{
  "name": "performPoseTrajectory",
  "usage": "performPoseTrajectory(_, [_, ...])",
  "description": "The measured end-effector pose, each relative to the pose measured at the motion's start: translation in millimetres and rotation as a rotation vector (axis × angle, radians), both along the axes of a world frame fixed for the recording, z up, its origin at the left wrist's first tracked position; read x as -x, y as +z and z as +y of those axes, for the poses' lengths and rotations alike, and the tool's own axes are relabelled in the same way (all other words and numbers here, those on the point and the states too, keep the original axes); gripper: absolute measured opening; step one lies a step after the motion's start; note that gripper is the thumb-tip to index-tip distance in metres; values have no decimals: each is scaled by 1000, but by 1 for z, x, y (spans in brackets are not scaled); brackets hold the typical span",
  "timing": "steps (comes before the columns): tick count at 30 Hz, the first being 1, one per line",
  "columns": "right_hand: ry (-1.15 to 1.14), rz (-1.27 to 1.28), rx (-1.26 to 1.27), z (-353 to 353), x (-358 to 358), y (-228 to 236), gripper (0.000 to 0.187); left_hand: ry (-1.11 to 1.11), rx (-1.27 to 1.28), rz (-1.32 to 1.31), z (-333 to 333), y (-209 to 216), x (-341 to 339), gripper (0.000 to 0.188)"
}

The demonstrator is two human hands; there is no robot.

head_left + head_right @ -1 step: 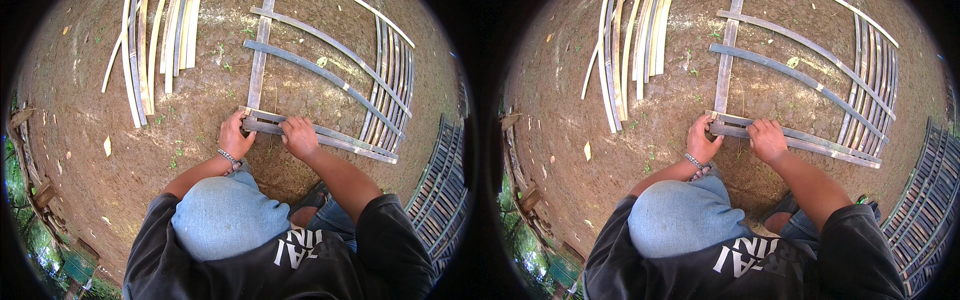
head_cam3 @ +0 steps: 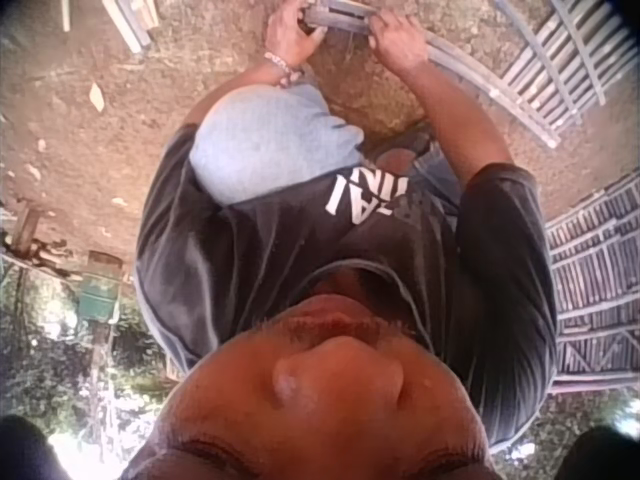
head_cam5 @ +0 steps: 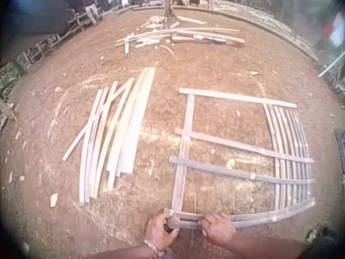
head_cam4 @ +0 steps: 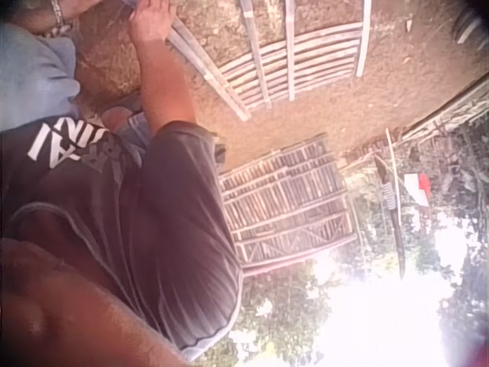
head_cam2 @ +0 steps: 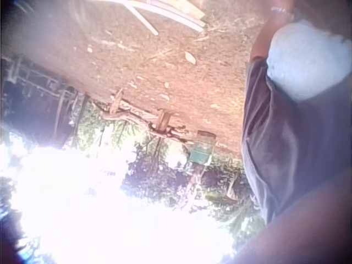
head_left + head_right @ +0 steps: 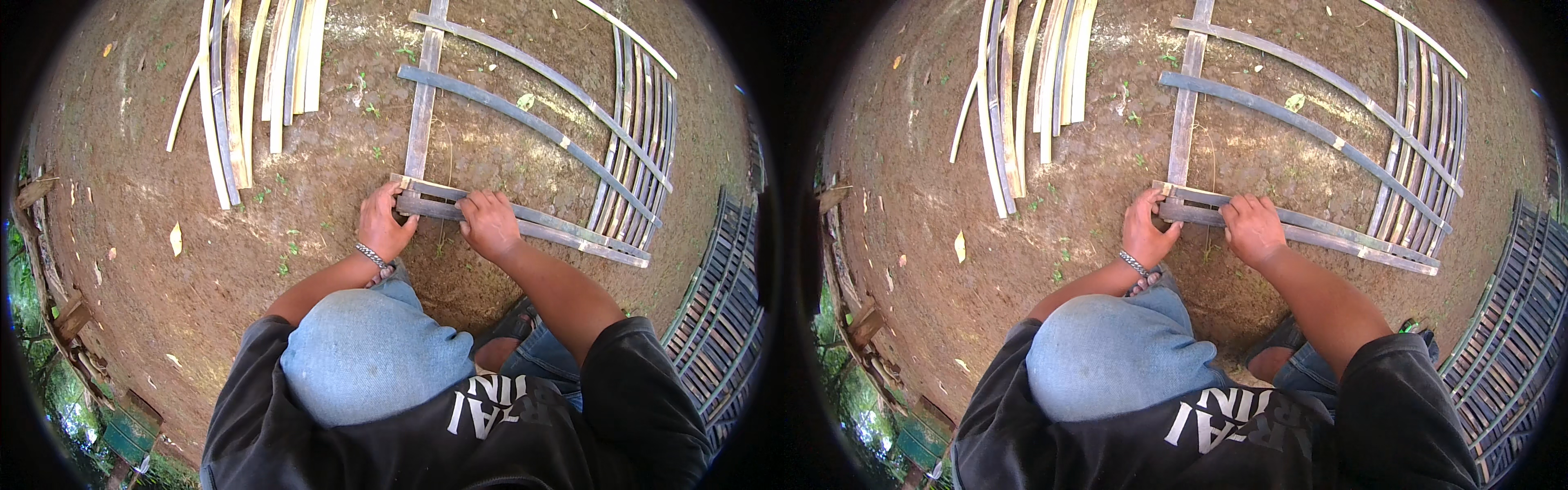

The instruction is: The person assembles a bamboo frame on the ground by arranging thin bamboo strips into a grid pattern. They use a tape measure to check dimensions and a hammer to drive nails into the intersections of the strips to secure the structure.

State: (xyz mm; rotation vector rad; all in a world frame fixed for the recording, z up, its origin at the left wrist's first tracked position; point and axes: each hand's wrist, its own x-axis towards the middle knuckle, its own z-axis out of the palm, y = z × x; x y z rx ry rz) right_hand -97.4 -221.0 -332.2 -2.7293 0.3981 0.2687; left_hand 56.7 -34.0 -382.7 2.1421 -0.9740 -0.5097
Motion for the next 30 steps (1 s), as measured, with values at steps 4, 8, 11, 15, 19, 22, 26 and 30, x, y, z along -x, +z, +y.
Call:
performPoseTrajectory(4, [4,3,5,0,0,1,25,18,-15,67,-1,4,1,74])
performPoseTrajectory(8, [12,-6,1,0,-2,1,27,19,-16,49,-3,2,2,70])
performPoseTrajectory(11, [37,27,20,-1,-1,0,30,-14,-3,-51,-3,2,1,75])
performPoseTrajectory(15, [-49,25,-111,-6,-17,11,33,-44,-22,-24,3,7,-4,66])
performPoseTrajectory(19, [-330,-16,-207,-20,-68,6,37,-70,10,0,4,11,-9,53])
performPoseTrajectory(22, [-605,162,-269,-32,-129,12,45,-107,22,3,4,8,-14,46])
performPoseTrajectory(26, [-716,404,-289,-32,-173,20,57,-147,22,13,2,13,-18,42])
performPoseTrajectory(30, [-818,389,-357,-27,-182,14,70,-172,-10,6,4,12,-21,39])
